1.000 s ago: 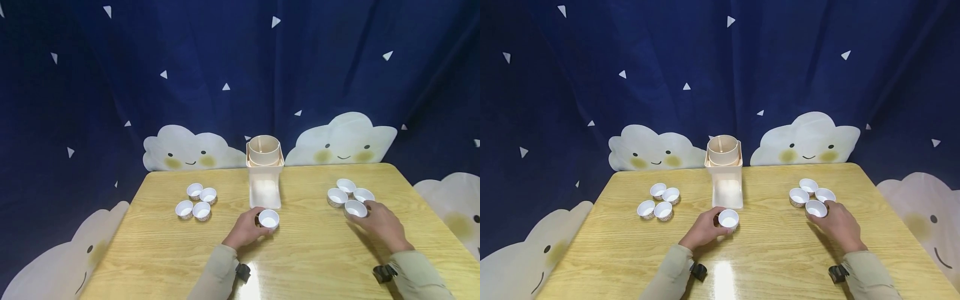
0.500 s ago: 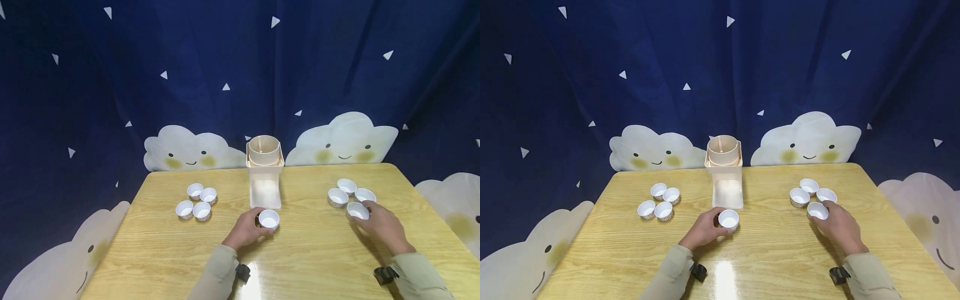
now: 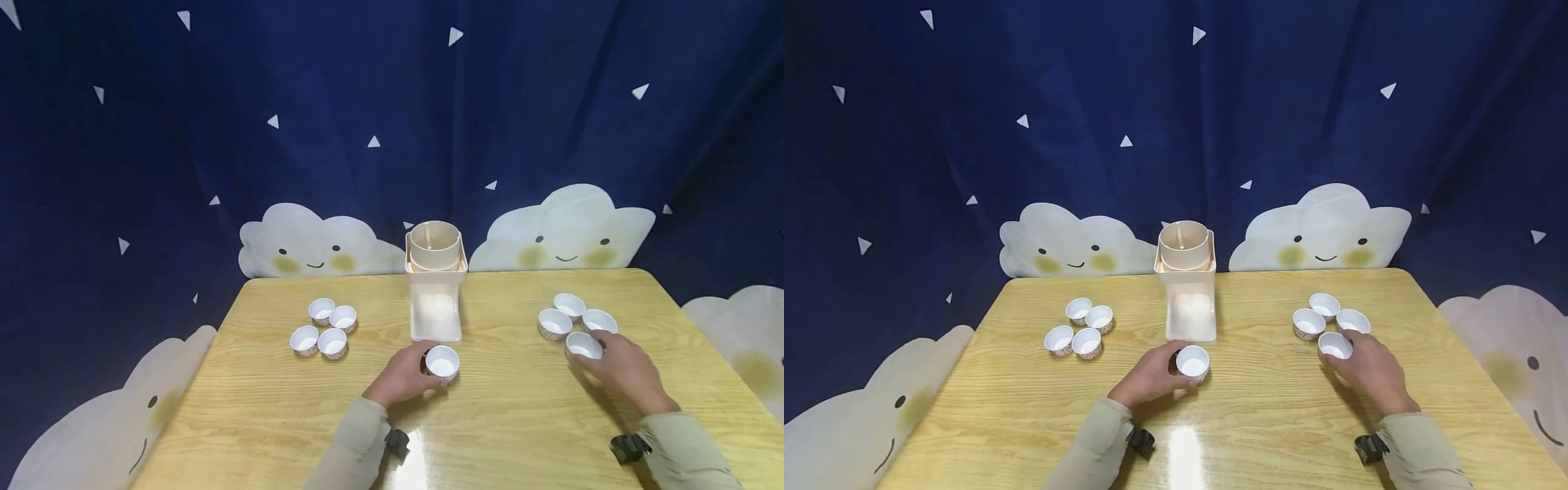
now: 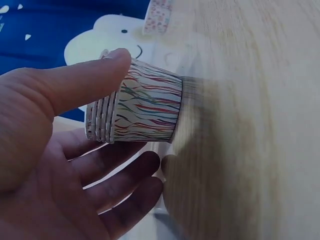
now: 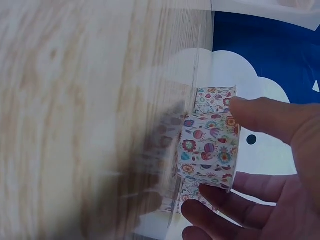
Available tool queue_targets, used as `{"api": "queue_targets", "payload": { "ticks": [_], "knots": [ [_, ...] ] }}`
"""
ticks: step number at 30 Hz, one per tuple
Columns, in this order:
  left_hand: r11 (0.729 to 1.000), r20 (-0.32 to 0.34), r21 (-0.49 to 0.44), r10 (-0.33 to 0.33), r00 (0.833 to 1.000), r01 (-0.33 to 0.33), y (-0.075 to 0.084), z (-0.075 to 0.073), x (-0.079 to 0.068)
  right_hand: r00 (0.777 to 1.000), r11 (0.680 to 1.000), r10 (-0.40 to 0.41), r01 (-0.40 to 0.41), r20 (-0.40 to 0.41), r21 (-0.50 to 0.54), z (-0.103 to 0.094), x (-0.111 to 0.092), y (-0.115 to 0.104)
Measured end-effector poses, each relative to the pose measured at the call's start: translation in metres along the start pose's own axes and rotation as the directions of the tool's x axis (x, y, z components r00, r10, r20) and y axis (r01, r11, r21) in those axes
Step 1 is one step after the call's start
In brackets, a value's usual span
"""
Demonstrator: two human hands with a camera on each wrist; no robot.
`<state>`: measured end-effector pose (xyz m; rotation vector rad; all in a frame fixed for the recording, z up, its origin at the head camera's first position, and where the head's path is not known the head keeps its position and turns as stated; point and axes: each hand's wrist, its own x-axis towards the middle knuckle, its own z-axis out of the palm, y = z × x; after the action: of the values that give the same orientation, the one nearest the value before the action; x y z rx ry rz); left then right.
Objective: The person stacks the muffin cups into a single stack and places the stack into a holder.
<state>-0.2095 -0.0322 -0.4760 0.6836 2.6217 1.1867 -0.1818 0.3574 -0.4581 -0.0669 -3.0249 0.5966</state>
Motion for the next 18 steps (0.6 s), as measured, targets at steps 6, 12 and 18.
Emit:
{"api": "queue_targets", "payload": {
  "ticks": [6,12,18],
  "knots": [
    [1.0,0.038,-0.005,0.025,0.999,-0.025,0.0007,-0.0015,-0.0006,1.0,1.0,-0.018,0.018,-0.007,-0.002,-0.0002,0.0007,-0.0006],
    [1.0,0.038,-0.011,0.0,0.999,0.001,-0.0021,-0.001,-0.0007,1.0,1.0,-0.027,0.027,-0.009,0.004,0.0025,0.0013,-0.0009],
    [0.998,0.033,-0.056,-0.033,0.999,0.035,-0.0047,-0.0006,0.0021,1.0,1.0,-0.013,0.013,0.007,0.023,0.0023,0.0018,0.0]
  ]
}}
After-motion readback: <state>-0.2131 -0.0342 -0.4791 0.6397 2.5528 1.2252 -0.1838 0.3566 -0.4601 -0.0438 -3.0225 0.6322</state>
